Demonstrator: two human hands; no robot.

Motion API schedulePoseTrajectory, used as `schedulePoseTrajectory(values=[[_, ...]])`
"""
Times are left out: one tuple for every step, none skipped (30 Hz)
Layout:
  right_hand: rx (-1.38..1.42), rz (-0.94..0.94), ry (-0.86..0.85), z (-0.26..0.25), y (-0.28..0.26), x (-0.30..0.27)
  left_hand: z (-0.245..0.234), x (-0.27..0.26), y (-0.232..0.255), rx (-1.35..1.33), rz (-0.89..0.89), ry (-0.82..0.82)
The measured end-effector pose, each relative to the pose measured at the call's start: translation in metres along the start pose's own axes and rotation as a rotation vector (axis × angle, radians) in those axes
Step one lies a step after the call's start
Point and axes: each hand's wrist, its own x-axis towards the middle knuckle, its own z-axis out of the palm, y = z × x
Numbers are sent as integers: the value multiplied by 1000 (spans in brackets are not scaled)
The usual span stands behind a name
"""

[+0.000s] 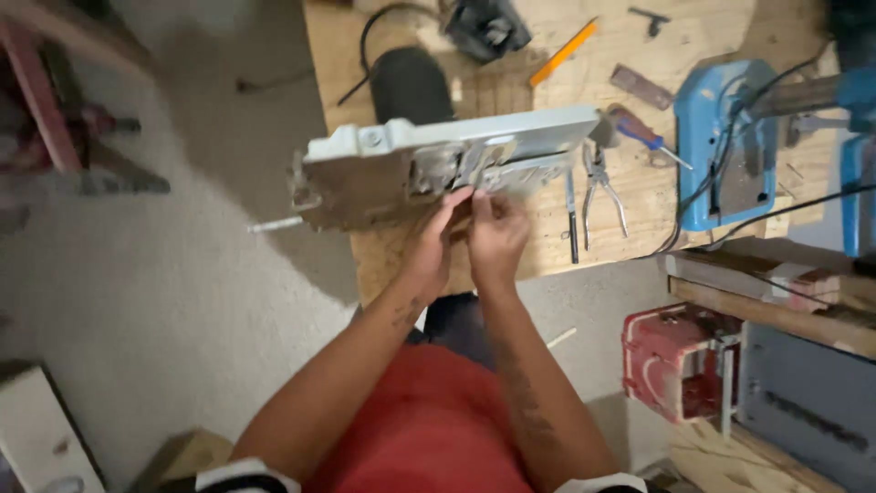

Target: Disassembling a motor-driven tool assembly using various hand tools on a workbench.

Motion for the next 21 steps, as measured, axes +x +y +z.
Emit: schedulePoseTrajectory(values=[[13,23,7,0,8,2,1,-5,6,36,-13,-41],[26,46,15,2,16,5,0,-9,12,72,-26,-81],[30,55,21,0,12,2,3,-13,9,79,-34,-83],[103,151,14,0,8,0,4,-17,6,85,-15,-21],[176,244,2,1,2,-1,6,-19,5,88,9,44],[179,248,2,6,6,0,1,-18,2,93,7,45],[288,302,-31,8,10,0,-3,-18,-3,69,-4,103],[398,355,-64,11,14,1,-8,-19,-8,45,-15,161],[399,353,-67,8,19,5,-11,-16,-13,44,-11,162],[250,285,-59,4,24,10,-14,-13,-18,72,-40,217],[107,215,-43,1,29,16,-17,-9,-23,104,-70,265],[112,211,-39,1,24,19,-22,-2,-29,107,-67,259],[127,191,-50,-2,21,18,-28,0,-37,178,-38,271],[142,170,-60,-6,18,17,-33,2,-46,249,-10,282],[142,171,-59,-6,17,14,-31,0,-49,250,-11,282],[199,239,-95,-7,16,13,-28,-2,-52,214,-18,290],[262,300,-135,-4,11,15,-25,1,-51,180,-14,296],[269,294,-138,-1,8,17,-21,12,-45,182,-5,294],[344,404,-207,-2,9,11,-19,13,-45,209,30,301],[417,516,-275,-4,10,6,-18,13,-45,236,65,308],[414,519,-287,-12,13,7,-20,20,-54,234,69,319]])
